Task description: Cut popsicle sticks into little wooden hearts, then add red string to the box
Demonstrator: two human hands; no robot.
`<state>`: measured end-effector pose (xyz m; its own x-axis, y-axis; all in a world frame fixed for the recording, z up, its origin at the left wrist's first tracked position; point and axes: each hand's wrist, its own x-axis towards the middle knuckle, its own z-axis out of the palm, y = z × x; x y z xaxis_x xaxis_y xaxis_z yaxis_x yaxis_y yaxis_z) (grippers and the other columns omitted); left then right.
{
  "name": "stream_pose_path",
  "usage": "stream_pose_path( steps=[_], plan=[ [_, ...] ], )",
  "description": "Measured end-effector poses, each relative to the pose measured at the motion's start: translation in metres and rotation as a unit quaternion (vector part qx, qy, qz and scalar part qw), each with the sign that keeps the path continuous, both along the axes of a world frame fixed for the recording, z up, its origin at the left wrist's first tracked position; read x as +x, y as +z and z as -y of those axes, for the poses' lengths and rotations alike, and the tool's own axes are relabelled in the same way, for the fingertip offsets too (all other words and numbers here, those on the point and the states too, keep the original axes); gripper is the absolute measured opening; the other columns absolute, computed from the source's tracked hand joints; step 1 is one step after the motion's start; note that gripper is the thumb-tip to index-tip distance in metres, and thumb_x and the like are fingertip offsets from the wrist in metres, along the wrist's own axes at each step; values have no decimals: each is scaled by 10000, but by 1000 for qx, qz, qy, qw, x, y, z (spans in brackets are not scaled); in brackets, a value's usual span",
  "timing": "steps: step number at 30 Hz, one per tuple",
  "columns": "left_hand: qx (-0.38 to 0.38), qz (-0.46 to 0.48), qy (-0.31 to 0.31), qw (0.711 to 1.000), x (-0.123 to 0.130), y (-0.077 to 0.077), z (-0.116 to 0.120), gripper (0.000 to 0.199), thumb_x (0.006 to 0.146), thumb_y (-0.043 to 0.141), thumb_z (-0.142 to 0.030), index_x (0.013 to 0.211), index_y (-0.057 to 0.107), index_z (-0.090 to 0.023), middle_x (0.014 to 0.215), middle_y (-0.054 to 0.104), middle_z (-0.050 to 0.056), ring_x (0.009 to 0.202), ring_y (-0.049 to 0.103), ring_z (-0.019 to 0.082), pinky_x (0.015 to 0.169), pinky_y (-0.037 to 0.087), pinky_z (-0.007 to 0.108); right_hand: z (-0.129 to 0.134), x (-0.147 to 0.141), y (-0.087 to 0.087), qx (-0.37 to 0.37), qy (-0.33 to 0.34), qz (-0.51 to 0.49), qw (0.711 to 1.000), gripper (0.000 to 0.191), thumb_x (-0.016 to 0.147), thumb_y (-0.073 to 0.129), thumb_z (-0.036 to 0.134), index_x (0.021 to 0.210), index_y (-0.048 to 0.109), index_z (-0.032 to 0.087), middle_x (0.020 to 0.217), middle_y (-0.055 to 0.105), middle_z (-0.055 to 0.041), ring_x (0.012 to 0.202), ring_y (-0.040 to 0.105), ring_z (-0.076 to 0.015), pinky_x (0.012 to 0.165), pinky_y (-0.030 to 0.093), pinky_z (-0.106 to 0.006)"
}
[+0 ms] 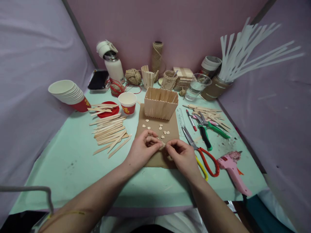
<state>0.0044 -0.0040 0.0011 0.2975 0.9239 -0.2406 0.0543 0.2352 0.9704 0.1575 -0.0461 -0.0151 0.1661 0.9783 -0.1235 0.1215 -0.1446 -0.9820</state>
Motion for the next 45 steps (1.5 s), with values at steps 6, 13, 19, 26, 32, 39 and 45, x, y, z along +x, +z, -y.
stream_pose_path(
  steps=[6, 13, 19, 26, 32, 39, 45],
  plan=[
    [-27, 26, 1, 999, 1, -1, 0, 228, 761, 661, -274, 923, 529, -186, 771, 701, 14, 706, 659, 154, 711, 494, 306, -1, 1, 1, -12, -12, -5, 1000, 202, 768, 654, 363, 716, 633, 168, 607, 592, 5, 516, 475, -108, 467, 379, -216],
    [66, -105, 17, 992, -2, -6, -2, 131, 781, 623, -306, 817, 643, -182, 758, 654, 11, 717, 588, 151, 675, 442, 271, -1, 2, 1, -24, -21, -20, 999, 215, 751, 667, 381, 710, 628, 174, 586, 582, 11, 501, 470, -109, 467, 367, -225],
    [92, -104, 68, 988, -3, -4, -4, 142, 760, 603, -230, 887, 646, -182, 786, 636, -1, 731, 575, 137, 711, 448, 257, -2, 2, 2, -31, -21, -34, 999, 191, 743, 666, 363, 713, 630, 177, 558, 561, 29, 483, 460, -102, 457, 352, -221],
    [-51, -57, -53, 996, 1, -2, -1, 223, 780, 624, -363, 780, 690, -150, 676, 643, 20, 584, 532, 114, 591, 438, 252, -3, 3, 2, -37, -21, -51, 998, 205, 717, 684, 370, 686, 629, 175, 534, 573, 29, 467, 455, -100, 459, 356, -223],
    [-136, 33, -59, 988, 4, -2, -1, 282, 702, 737, -405, 738, 697, -128, 686, 656, 37, 552, 526, 81, 539, 419, 217, -4, 3, 2, -34, -11, -43, 998, 201, 717, 677, 364, 672, 627, 175, 548, 589, 17, 463, 455, -99, 440, 356, -216],
    [-160, 58, -26, 985, 5, -2, 0, 255, 637, 779, -356, 699, 679, -130, 659, 649, 31, 553, 541, 85, 522, 411, 213, -3, 1, 2, -27, -8, -33, 999, 200, 718, 668, 358, 672, 625, 168, 574, 597, 3, 489, 460, -98, 437, 364, -203],
    [-154, 51, -20, 987, 5, -4, 1, 223, 638, 768, -320, 704, 669, -131, 642, 630, 14, 539, 513, 72, 500, 375, 200, -2, -1, 5, -39, -9, -26, 999, 187, 715, 656, 346, 668, 622, 168, 566, 584, 9, 491, 457, -98, 445, 361, -205]
  ],
)
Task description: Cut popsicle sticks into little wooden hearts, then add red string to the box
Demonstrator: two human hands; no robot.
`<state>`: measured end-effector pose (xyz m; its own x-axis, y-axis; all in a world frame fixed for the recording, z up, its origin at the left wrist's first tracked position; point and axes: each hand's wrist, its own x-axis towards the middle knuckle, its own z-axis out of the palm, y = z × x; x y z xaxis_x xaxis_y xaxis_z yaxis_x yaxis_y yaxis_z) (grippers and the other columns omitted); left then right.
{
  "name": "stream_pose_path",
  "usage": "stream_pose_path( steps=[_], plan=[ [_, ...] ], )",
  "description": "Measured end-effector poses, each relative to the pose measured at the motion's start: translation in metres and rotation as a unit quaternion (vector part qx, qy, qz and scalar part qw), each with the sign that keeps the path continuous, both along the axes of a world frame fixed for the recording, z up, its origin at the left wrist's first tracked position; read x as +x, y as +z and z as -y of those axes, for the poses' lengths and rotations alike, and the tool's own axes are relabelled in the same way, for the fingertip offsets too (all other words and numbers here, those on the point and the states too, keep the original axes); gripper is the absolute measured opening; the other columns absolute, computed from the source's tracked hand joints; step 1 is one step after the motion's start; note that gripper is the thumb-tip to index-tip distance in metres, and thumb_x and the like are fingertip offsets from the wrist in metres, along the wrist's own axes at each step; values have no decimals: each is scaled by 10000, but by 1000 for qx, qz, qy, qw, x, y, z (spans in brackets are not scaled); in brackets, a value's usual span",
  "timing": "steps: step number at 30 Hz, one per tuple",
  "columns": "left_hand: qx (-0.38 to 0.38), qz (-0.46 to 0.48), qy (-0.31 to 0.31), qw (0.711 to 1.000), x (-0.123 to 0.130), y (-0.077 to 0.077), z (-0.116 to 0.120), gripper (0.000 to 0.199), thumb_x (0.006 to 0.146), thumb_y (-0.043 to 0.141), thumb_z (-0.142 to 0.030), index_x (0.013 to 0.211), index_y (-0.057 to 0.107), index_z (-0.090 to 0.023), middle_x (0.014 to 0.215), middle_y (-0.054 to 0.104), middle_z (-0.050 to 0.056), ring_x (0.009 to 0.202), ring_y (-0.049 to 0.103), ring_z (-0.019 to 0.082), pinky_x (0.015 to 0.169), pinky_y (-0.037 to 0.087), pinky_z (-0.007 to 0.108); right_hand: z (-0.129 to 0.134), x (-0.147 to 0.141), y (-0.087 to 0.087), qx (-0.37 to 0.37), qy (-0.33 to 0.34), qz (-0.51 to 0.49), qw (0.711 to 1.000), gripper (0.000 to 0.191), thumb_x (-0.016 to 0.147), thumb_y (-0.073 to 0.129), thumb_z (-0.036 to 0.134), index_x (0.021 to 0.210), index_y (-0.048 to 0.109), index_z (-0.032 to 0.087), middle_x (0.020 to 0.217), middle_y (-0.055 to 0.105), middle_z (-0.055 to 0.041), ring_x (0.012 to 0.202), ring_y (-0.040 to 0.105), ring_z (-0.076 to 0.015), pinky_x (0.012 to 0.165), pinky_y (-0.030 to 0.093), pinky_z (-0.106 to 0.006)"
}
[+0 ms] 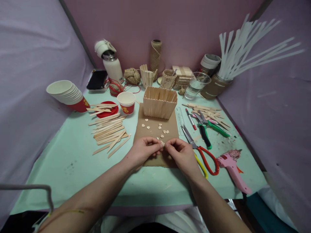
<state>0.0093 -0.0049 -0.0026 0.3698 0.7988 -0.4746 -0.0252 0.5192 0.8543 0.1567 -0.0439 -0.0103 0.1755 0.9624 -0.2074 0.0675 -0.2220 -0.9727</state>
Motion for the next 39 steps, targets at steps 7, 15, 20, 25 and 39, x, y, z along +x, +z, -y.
stream_pose_path(
  steps=[7, 15, 20, 25, 39],
  plan=[
    [8, -10, 3, 1000, -1, -1, 0, 213, 633, 762, -316, 715, 679, -138, 596, 601, 3, 538, 510, 82, 504, 377, 207, 0, 0, 0, 4, -1, -2, 1000, 194, 708, 668, 351, 648, 622, 172, 560, 594, 11, 497, 478, -106, 453, 373, -211],
    [0, -2, 9, 1000, 0, 1, 0, 198, 612, 773, -302, 689, 684, -143, 612, 625, 6, 540, 516, 81, 523, 394, 216, 0, 0, -1, 6, 4, -3, 1000, 190, 711, 665, 351, 655, 622, 175, 572, 601, 8, 499, 475, -108, 455, 371, -214],
    [-2, 2, 6, 1000, 0, 1, 0, 201, 623, 775, -304, 677, 682, -134, 610, 626, 10, 533, 510, 75, 519, 391, 212, 0, 1, -3, 7, 6, -5, 1000, 195, 731, 657, 355, 677, 622, 171, 589, 597, 5, 507, 464, -105, 456, 362, -212],
    [7, -6, -22, 1000, -1, -1, -1, 231, 666, 756, -348, 708, 703, -127, 649, 649, 39, 537, 509, 81, 494, 373, 214, 0, 1, -5, 6, 5, 0, 1000, 182, 735, 644, 348, 685, 615, 175, 608, 606, 8, 510, 470, -106, 472, 366, -218],
    [-2, -22, -38, 999, -4, 0, -3, 229, 689, 734, -341, 713, 695, -116, 674, 660, 35, 536, 512, 68, 504, 390, 201, -1, 3, -8, 1, -6, -1, 1000, 212, 729, 652, 380, 682, 607, 179, 536, 560, 32, 467, 435, -99, 468, 343, -228]
  ],
)
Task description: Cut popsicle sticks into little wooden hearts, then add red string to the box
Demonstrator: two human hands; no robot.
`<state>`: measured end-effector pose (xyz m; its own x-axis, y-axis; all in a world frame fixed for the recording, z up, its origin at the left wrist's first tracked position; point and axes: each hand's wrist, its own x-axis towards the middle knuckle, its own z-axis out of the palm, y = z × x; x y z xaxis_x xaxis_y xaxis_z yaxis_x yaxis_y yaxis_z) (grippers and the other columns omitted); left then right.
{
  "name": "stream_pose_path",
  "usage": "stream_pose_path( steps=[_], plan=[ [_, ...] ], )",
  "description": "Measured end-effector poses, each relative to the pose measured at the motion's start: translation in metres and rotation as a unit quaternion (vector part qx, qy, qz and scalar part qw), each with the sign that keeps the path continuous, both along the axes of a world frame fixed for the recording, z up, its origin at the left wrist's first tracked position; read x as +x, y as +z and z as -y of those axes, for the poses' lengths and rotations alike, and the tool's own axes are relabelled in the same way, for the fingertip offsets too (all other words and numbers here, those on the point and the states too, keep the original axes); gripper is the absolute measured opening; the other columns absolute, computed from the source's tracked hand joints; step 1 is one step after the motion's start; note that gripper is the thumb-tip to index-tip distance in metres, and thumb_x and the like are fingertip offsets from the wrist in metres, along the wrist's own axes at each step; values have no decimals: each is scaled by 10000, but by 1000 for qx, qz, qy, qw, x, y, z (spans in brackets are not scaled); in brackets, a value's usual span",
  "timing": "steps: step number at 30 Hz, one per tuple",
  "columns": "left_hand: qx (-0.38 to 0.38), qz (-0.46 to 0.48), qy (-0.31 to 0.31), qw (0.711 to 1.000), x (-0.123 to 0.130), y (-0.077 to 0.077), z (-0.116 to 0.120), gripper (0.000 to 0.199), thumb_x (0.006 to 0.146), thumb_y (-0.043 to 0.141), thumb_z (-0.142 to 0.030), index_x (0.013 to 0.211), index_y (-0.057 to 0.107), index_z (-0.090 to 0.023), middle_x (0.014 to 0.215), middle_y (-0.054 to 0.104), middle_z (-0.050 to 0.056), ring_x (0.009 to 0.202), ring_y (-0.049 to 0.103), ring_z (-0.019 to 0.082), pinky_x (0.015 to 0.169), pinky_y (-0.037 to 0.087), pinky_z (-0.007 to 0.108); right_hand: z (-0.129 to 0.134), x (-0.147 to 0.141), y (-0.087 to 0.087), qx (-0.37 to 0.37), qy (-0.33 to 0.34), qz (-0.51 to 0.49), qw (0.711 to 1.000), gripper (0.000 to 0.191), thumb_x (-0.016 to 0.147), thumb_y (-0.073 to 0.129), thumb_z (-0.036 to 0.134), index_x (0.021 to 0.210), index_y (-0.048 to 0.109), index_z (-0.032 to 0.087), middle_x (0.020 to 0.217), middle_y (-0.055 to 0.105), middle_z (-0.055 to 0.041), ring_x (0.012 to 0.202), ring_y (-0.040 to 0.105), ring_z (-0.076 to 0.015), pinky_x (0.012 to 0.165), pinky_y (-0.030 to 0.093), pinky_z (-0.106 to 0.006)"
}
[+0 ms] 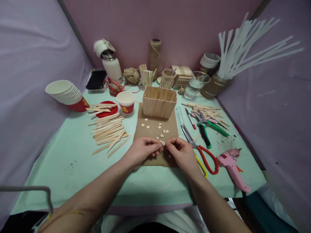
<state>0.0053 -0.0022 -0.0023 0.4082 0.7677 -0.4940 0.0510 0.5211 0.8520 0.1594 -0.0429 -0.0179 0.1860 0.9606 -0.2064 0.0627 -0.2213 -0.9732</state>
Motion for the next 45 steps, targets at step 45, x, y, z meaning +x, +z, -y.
stream_pose_path(
  steps=[45],
  plan=[
    [29, -10, 5, 1000, -3, -2, -3, 181, 686, 721, -303, 704, 669, -131, 603, 614, 4, 518, 491, 69, 499, 358, 206, -1, 0, 2, -4, 25, 23, 999, 185, 736, 627, 347, 669, 600, 177, 564, 543, 22, 502, 443, -102, 460, 348, -213]
  ],
)
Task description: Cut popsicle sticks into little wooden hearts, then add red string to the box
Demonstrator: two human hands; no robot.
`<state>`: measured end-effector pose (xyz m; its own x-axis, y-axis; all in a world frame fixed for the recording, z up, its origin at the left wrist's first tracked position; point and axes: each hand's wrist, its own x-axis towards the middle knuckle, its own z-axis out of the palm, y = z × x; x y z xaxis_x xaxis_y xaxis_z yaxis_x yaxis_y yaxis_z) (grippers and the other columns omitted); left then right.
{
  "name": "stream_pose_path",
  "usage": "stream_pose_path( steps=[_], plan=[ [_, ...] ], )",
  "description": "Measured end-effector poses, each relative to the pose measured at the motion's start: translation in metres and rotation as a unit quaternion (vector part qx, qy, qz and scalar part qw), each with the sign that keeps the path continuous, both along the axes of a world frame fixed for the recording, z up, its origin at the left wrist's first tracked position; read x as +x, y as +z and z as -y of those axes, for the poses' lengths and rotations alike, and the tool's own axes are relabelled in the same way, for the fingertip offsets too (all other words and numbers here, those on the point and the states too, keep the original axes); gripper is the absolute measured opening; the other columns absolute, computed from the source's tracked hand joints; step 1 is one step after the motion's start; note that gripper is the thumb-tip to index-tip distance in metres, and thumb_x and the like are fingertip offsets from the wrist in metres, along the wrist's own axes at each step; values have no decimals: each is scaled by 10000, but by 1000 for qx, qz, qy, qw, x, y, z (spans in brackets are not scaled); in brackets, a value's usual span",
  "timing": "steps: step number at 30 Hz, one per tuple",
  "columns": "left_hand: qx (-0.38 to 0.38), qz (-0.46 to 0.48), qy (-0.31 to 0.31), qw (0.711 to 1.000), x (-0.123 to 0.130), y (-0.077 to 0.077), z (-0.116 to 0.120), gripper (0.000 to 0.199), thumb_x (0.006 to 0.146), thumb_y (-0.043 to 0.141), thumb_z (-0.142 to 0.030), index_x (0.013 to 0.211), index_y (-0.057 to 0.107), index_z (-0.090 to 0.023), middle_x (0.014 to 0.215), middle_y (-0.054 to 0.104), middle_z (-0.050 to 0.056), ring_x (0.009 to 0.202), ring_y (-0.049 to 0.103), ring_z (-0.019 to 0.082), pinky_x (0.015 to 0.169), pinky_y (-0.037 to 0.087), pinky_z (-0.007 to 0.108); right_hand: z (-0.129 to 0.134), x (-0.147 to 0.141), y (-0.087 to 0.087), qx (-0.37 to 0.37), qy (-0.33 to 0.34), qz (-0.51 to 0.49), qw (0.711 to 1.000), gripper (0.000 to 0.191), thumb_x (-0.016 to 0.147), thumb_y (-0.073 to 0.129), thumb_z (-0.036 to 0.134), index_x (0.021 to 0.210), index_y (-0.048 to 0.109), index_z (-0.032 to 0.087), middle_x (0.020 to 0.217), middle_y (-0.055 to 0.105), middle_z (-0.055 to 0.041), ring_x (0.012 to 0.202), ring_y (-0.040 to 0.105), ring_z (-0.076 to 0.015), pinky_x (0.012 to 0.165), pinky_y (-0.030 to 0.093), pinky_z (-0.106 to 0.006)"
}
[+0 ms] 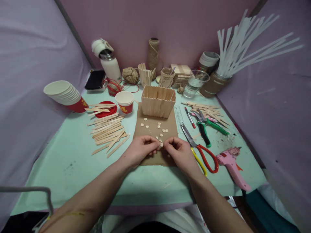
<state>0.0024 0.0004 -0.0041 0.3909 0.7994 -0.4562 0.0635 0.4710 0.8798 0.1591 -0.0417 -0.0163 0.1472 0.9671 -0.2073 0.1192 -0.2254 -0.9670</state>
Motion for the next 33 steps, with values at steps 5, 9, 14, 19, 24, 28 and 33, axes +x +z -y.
stream_pose_path(
  steps=[5, 9, 14, 19, 24, 28, 33],
  plan=[
    [14, -8, 11, 1000, 2, -2, 1, 192, 688, 710, -324, 683, 665, -137, 606, 608, 2, 519, 482, 73, 495, 345, 211, 1, -1, 1, -5, 5, -9, 1000, 203, 760, 616, 370, 698, 615, 177, 592, 586, 7, 509, 467, -111, 471, 363, -222],
    [53, -20, 14, 998, 4, -1, 1, 222, 722, 686, -358, 700, 664, -138, 618, 609, 6, 525, 474, 78, 507, 361, 216, 0, -2, 0, -6, 12, -23, 1000, 195, 749, 640, 367, 742, 624, 172, 626, 611, -4, 547, 500, -121, 493, 387, -226],
    [102, -66, -4, 993, 4, 2, 4, 213, 756, 650, -355, 735, 674, -145, 606, 604, 0, 531, 481, 91, 518, 371, 224, 0, -2, -1, -5, 1, -24, 1000, 186, 722, 652, 353, 725, 616, 171, 623, 592, 7, 548, 491, -114, 508, 393, -226],
    [151, -93, -16, 984, 4, 2, 4, 201, 773, 631, -343, 748, 683, -150, 623, 616, 10, 572, 508, 113, 564, 404, 239, -1, -2, -1, -6, 1, -15, 1000, 186, 713, 651, 354, 707, 614, 172, 603, 584, 9, 533, 485, -114, 497, 391, -224],
    [156, -94, -26, 983, 3, 1, 4, 196, 786, 615, -345, 751, 678, -163, 642, 624, 14, 585, 516, 123, 585, 412, 248, 0, -3, 1, -5, 2, -14, 1000, 173, 719, 640, 337, 707, 606, 168, 599, 570, 7, 530, 466, -108, 481, 383, -215],
    [162, -93, -31, 982, 3, 2, 5, 188, 788, 615, -339, 746, 679, -168, 667, 639, 17, 606, 529, 128, 606, 420, 250, 1, -3, 3, -1, 6, -2, 1000, 151, 724, 626, 319, 693, 594, 174, 582, 554, 14, 524, 458, -106, 470, 375, -209],
    [164, -99, -32, 981, 4, 2, 6, 182, 784, 622, -333, 752, 692, -168, 650, 633, 6, 595, 522, 119, 594, 412, 241, 2, -3, 3, 3, 10, 3, 1000, 146, 716, 622, 318, 690, 586, 180, 567, 537, 29, 514, 447, -105, 474, 366, -213]
  ],
)
